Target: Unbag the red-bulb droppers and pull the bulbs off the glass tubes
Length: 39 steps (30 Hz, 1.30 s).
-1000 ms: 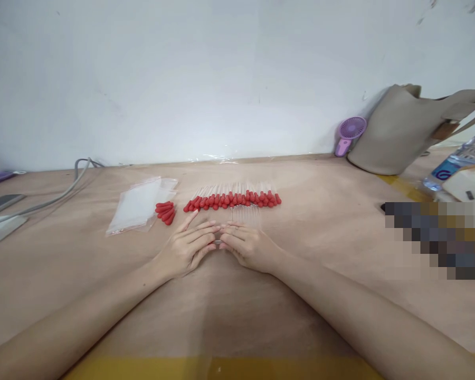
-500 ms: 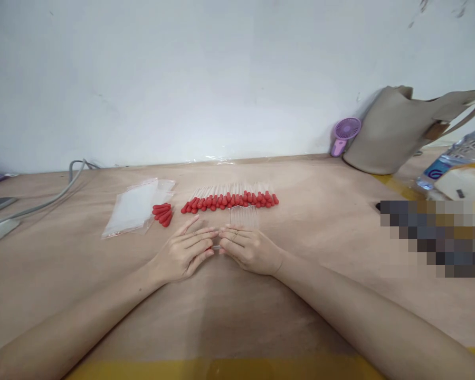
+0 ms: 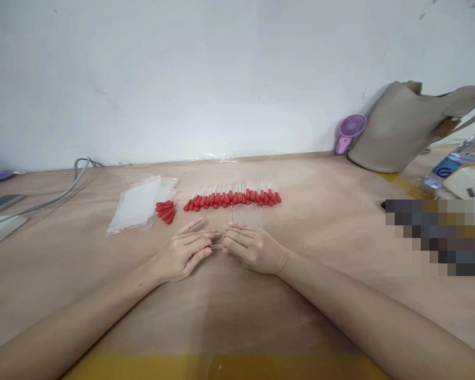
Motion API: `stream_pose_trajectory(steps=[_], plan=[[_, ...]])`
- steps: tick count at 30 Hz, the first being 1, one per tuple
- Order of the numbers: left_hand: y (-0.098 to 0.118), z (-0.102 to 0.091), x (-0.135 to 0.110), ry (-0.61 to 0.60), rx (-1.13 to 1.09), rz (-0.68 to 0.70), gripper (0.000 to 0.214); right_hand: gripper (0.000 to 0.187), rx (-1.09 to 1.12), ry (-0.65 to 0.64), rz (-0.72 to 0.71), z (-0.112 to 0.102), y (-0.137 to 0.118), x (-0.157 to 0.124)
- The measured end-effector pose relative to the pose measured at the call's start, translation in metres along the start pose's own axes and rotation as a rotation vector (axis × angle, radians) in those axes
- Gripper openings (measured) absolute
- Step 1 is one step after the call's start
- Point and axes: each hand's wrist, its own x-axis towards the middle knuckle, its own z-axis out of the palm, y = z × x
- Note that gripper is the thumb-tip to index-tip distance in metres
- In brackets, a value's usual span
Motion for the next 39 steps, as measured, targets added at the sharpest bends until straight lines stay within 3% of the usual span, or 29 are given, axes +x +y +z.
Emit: stream_pose_trajectory(steps=[13, 18, 22, 28, 33, 39], plan=[[-0.009, 0.004, -0.006, -0.013, -0.034, -0.012, 0.015, 0.014, -0.046, 0.033, -0.017, -0.006, 0.003, -0.007], [-0.021, -0.001, -0.013, 0.058, 0.033, -0.149, 0.015, 0.019, -0.053, 0.064, 0.167, -0.009, 0.013, -0.017], [-0.023, -0.001, -0.011, 0.109, 0.085, -0.169, 0.014, 0.013, -0.139, 0.013, 0.279, -0.005, 0.012, -0.015], [-0.029, 0.002, -0.007, 0.180, 0.004, -0.280, 0.017, 0.025, -0.176, -0.054, 0.372, -0.002, 0.010, -0.001], [-0.031, -0.002, -0.009, 0.132, -0.014, -0.328, 0.025, 0.020, -0.166, -0.020, 0.388, 0.005, 0.024, 0.014], [-0.032, -0.005, -0.010, 0.146, 0.042, -0.349, 0.031, 0.021, -0.295, -0.153, 0.331, 0.022, 0.027, 0.023]])
